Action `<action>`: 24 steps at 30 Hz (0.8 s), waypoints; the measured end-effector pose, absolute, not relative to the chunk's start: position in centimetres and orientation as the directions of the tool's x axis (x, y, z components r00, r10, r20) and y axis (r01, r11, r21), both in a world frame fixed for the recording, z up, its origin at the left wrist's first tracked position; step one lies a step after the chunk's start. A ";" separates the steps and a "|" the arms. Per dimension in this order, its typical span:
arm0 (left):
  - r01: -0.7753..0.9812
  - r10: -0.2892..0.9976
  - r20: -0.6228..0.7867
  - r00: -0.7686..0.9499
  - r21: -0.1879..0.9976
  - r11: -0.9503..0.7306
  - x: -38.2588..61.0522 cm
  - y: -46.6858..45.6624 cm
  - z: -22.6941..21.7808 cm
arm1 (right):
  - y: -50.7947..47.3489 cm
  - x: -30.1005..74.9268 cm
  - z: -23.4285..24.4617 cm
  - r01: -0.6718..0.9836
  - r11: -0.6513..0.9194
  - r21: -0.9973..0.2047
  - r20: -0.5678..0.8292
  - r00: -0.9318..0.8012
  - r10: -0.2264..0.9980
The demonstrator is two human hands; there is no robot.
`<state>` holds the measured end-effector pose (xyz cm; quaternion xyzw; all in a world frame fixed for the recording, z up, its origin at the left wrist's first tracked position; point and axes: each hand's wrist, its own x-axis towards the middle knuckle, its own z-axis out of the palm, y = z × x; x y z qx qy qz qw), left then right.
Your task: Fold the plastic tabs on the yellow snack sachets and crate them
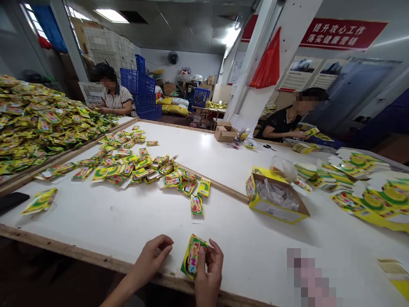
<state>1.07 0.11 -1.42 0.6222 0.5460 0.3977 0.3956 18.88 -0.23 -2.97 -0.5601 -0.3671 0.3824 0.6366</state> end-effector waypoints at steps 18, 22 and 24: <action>0.386 0.994 0.013 0.109 0.921 -0.054 1.1 0.2 -0.8 | -0.2 19.4 -0.4 -0.148 0.114 -0.982 0.034 0.458 0.888; 0.382 0.994 0.021 0.108 0.922 -0.061 1.2 0.3 -1.1 | 0.1 19.7 -0.5 -0.181 0.095 -0.979 0.010 0.421 0.907; 0.380 0.994 0.027 0.103 0.923 -0.064 1.2 0.3 -1.4 | 0.1 19.5 -1.0 -0.184 0.078 -0.980 -0.004 0.408 0.913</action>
